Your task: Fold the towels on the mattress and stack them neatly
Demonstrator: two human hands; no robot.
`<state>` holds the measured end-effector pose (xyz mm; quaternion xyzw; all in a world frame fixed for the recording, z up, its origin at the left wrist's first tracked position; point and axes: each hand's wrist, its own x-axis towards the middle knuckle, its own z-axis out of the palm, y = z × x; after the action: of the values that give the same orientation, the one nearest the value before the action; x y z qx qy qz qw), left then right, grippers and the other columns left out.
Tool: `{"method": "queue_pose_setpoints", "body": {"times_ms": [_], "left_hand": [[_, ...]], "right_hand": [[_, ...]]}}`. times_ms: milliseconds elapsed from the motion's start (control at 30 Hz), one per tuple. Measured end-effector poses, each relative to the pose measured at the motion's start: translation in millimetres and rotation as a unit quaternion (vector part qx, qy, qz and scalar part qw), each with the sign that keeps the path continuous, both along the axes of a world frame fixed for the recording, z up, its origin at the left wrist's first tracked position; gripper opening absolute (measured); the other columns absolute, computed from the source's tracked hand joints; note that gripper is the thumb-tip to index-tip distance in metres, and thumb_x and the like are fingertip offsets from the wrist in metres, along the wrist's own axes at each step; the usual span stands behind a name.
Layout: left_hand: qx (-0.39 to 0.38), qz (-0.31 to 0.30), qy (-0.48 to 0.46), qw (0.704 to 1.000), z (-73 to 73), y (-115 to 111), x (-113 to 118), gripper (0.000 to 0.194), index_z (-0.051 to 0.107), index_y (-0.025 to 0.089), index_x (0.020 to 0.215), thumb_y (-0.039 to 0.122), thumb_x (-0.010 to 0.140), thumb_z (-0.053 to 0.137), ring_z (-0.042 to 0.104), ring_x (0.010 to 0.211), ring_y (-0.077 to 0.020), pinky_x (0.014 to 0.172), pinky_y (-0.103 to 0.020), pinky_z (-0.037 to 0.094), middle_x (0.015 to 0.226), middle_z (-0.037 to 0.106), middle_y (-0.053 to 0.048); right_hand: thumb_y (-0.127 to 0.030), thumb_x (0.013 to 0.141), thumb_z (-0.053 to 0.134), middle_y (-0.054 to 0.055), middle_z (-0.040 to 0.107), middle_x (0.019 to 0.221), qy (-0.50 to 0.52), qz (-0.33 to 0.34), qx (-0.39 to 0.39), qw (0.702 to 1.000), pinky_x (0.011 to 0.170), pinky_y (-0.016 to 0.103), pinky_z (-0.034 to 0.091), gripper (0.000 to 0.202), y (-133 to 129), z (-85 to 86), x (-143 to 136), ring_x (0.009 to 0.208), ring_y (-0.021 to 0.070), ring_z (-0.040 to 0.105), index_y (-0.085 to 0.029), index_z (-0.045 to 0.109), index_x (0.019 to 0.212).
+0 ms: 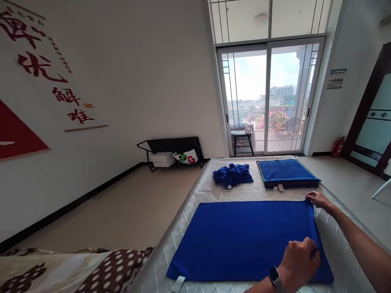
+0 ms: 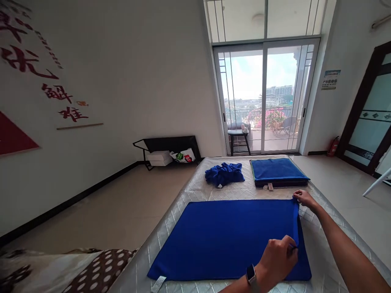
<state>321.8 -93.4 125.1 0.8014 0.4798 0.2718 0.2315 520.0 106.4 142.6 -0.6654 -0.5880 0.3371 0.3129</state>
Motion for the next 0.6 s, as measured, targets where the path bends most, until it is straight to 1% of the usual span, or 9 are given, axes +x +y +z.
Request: {"method": "queue_pose_setpoints", "body": {"times_ms": [67, 167, 233, 333, 400, 467, 500, 567, 600], "left_hand": [[-0.02, 0.055, -0.038, 0.998, 2.9, -13, -42, 0.015, 0.066, 0.021, 0.097, 0.022, 0.083, 0.06, 0.074, 0.069, -0.0188, 0.067, -0.025, 0.055, 0.075, 0.077, -0.002], [-0.02, 0.143, -0.076, 0.987, 1.6, -42, -109, 0.009, 0.062, 0.024, 0.091, 0.023, 0.085, 0.056, 0.07, 0.058, -0.0147, 0.06, -0.022, 0.05, 0.065, 0.073, 0.003], [0.033, 0.2, -0.066, 0.977, 0.2, -63, -152, 0.009, 0.059, 0.025, 0.086, 0.023, 0.087, 0.051, 0.066, 0.053, -0.0139, 0.055, -0.021, 0.046, 0.059, 0.068, 0.004], [0.141, 0.285, -0.017, 0.948, 1.7, -92, -208, 0.014, 0.057, 0.026, 0.083, 0.026, 0.09, 0.045, 0.062, 0.051, -0.0141, 0.054, -0.022, 0.044, 0.056, 0.061, 0.004], [0.165, 0.345, -0.005, 0.924, 4.4, -107, -241, 0.018, 0.056, 0.027, 0.082, 0.031, 0.093, 0.043, 0.059, 0.05, -0.0138, 0.055, -0.022, 0.043, 0.055, 0.058, 0.005], [0.155, 0.414, 0.008, 0.897, 5.6, -116, -272, 0.02, 0.055, 0.028, 0.08, 0.036, 0.093, 0.043, 0.06, 0.051, -0.015, 0.057, -0.024, 0.044, 0.055, 0.057, 0.006], [0.142, 0.447, 0.02, 0.883, 4.5, -119, -287, 0.019, 0.055, 0.028, 0.08, 0.037, 0.092, 0.042, 0.062, 0.055, -0.0164, 0.059, -0.025, 0.045, 0.058, 0.06, 0.005], [0.102, 0.504, 0.049, 0.856, -2.6, -121, -316, 0.019, 0.054, 0.027, 0.08, 0.036, 0.09, 0.041, 0.066, 0.064, -0.02, 0.064, -0.029, 0.048, 0.065, 0.065, 0.002], [0.081, 0.525, 0.065, 0.845, -8.8, -122, -329, 0.019, 0.054, 0.027, 0.079, 0.034, 0.089, 0.04, 0.067, 0.069, -0.0218, 0.068, -0.031, 0.049, 0.069, 0.067, 0.0]], "right_hand": [[-0.04, 0.077, 0.066, 0.0, 0.061, 0.057, 0.017, 0.04, -0.025, 0.999, 0.045, 0.023, 0.037, 0.024, 3, 11.1, -27, 0.048, 0.0119, 0.052, -0.019, 0.074, 0.085], [-0.042, 0.08, 0.064, 0.003, 0.068, 0.069, 0.041, 0.136, -0.047, 0.989, 0.05, 0.022, 0.041, 0.031, 1, 29.5, -83, 0.057, 0.0129, 0.06, -0.02, 0.076, 0.097], [-0.043, 0.082, 0.064, 0.005, 0.07, 0.074, 0.063, 0.206, -0.038, 0.976, 0.051, 0.021, 0.043, 0.032, -1, 40.9, -133, 0.063, 0.0137, 0.064, -0.019, 0.077, 0.099], [-0.041, 0.083, 0.067, 0.004, 0.07, 0.077, 0.114, 0.3, -0.008, 0.947, 0.051, 0.019, 0.048, 0.029, -5, 52.1, -221, 0.065, 0.0132, 0.068, -0.019, 0.077, 0.098], [-0.038, 0.085, 0.066, 0.002, 0.069, 0.075, 0.114, 0.348, 0.021, 0.93, 0.053, 0.02, 0.051, 0.026, -6, 54.4, -286, 0.065, 0.0133, 0.069, -0.019, 0.077, 0.097], [-0.031, 0.089, 0.061, 0.002, 0.07, 0.072, 0.049, 0.382, 0.054, 0.921, 0.055, 0.021, 0.054, 0.022, -9, 52.1, -351, 0.065, 0.014, 0.069, -0.018, 0.077, 0.098], [-0.026, 0.089, 0.06, 0.002, 0.07, 0.07, 0.034, 0.392, 0.058, 0.917, 0.056, 0.022, 0.054, 0.021, -11, 49.2, -381, 0.065, 0.0142, 0.068, -0.018, 0.077, 0.097], [-0.018, 0.085, 0.061, 0.001, 0.07, 0.066, 0.002, 0.413, 0.062, 0.909, 0.058, 0.022, 0.054, 0.018, -15, 40.3, -432, 0.064, 0.0144, 0.068, -0.017, 0.078, 0.092], [-0.014, 0.082, 0.063, 0.0, 0.07, 0.064, -0.014, 0.422, 0.064, 0.904, 0.06, 0.022, 0.054, 0.016, -18, 34.5, -452, 0.064, 0.0148, 0.068, -0.017, 0.078, 0.088]]}}
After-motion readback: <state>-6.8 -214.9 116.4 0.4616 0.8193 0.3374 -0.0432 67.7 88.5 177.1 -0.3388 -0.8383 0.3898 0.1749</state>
